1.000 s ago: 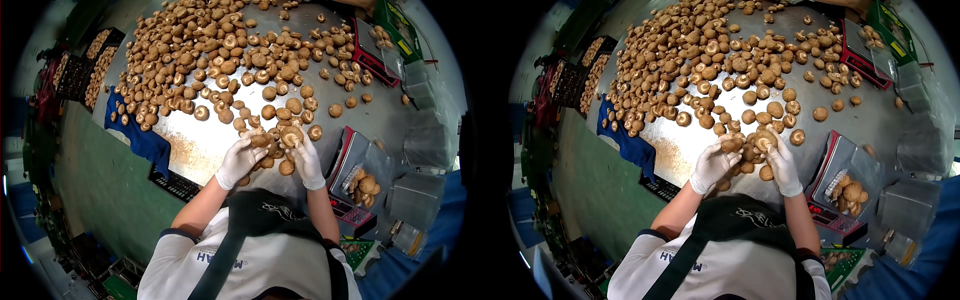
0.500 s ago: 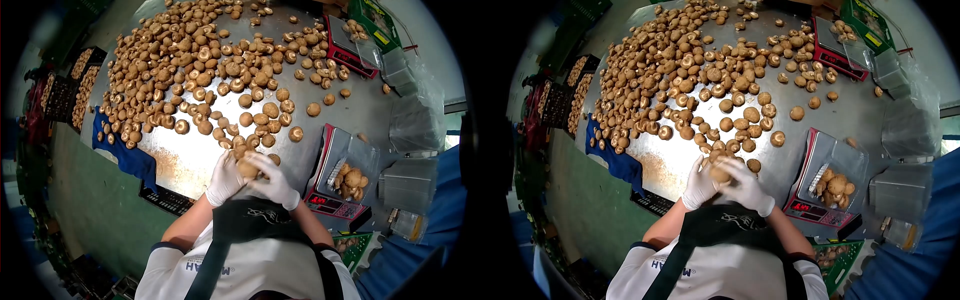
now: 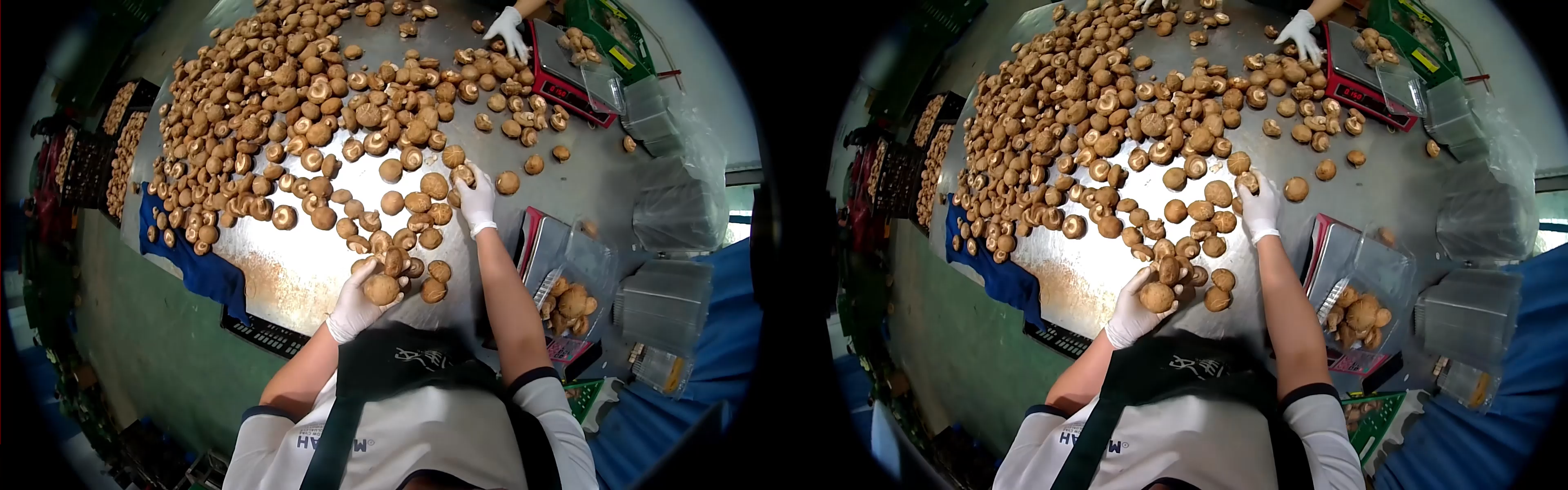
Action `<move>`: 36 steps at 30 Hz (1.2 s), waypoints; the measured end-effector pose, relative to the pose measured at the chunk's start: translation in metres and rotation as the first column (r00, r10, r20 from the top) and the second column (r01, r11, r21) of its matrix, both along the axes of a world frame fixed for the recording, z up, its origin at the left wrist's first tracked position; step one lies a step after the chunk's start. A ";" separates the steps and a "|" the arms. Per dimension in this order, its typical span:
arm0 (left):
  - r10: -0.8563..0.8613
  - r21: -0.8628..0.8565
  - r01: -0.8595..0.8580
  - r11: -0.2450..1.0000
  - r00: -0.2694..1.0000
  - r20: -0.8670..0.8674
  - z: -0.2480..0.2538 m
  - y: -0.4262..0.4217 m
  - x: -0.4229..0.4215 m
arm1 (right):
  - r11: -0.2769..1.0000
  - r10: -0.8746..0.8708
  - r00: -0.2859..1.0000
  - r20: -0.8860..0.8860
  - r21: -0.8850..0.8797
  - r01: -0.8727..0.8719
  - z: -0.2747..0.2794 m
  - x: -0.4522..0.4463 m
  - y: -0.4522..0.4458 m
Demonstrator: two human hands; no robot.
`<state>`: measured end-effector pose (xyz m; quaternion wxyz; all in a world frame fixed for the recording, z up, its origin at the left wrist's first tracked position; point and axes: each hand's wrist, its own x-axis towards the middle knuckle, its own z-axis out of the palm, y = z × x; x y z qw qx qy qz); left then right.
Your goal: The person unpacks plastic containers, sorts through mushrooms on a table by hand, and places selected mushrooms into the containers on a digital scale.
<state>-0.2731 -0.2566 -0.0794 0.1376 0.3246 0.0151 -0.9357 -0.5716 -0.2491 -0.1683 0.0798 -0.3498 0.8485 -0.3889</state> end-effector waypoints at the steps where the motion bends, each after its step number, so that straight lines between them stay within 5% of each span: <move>1: -0.009 -0.041 0.010 0.999 1.000 0.026 0.000 -0.002 -0.002 | 0.998 -0.021 0.977 0.212 -0.060 0.035 -0.004 -0.006 0.001; 3: -0.038 -0.143 0.036 0.989 0.999 -0.012 -0.009 -0.005 -0.005 | 0.980 -0.023 0.795 0.606 -0.142 0.138 0.013 -0.001 0.005; 6: -0.051 -0.280 0.069 0.958 0.996 0.071 0.005 -0.011 -0.018 | 0.883 0.267 0.501 0.823 -0.417 0.214 0.046 0.024 0.027; 9: -0.048 -0.482 0.107 0.869 0.990 0.134 0.000 -0.010 -0.032 | 0.802 0.487 0.173 0.856 -0.517 0.301 0.080 0.055 0.048; 13: 0.002 -0.741 0.176 0.649 0.973 0.232 -0.012 -0.006 -0.042 | 0.864 0.455 0.073 0.888 -0.460 0.206 0.090 0.093 0.071; 17: 0.044 -0.819 0.138 0.557 0.980 0.195 0.013 0.009 -0.046 | 0.878 0.413 0.345 0.843 -0.469 0.097 0.089 0.123 0.088; 19: 0.300 -0.945 0.326 -0.026 0.904 0.304 0.013 0.010 -0.043 | 0.855 0.444 0.263 0.857 -0.493 0.162 0.094 0.136 0.094; 22: 0.339 -0.865 0.431 -0.256 0.878 0.337 0.031 0.020 -0.038 | 0.825 0.496 0.107 0.862 -0.506 0.252 0.105 0.148 0.101; 25: 0.279 -0.842 0.437 -0.316 0.891 0.358 0.018 0.026 -0.033 | 0.878 0.425 0.380 0.822 -0.476 0.048 0.087 0.144 0.120; 26: 0.284 -0.847 0.420 -0.326 0.898 0.337 0.020 0.030 -0.033 | 0.907 0.338 0.338 0.878 -0.400 0.133 0.088 0.141 0.122; 29: 0.181 -0.914 0.397 -0.084 0.908 0.377 0.009 0.038 -0.028 | 0.989 0.149 0.639 0.755 -0.107 -0.104 0.103 0.123 0.134; 33: 0.092 -0.947 0.319 -0.042 0.945 0.314 0.007 0.045 -0.023 | 0.940 0.247 0.760 0.601 -0.338 -0.038 0.132 0.128 0.137; 36: -0.035 -0.967 0.209 0.145 0.978 0.206 0.002 0.051 -0.023 | 0.902 0.388 0.742 0.547 -0.391 -0.184 0.139 0.133 0.144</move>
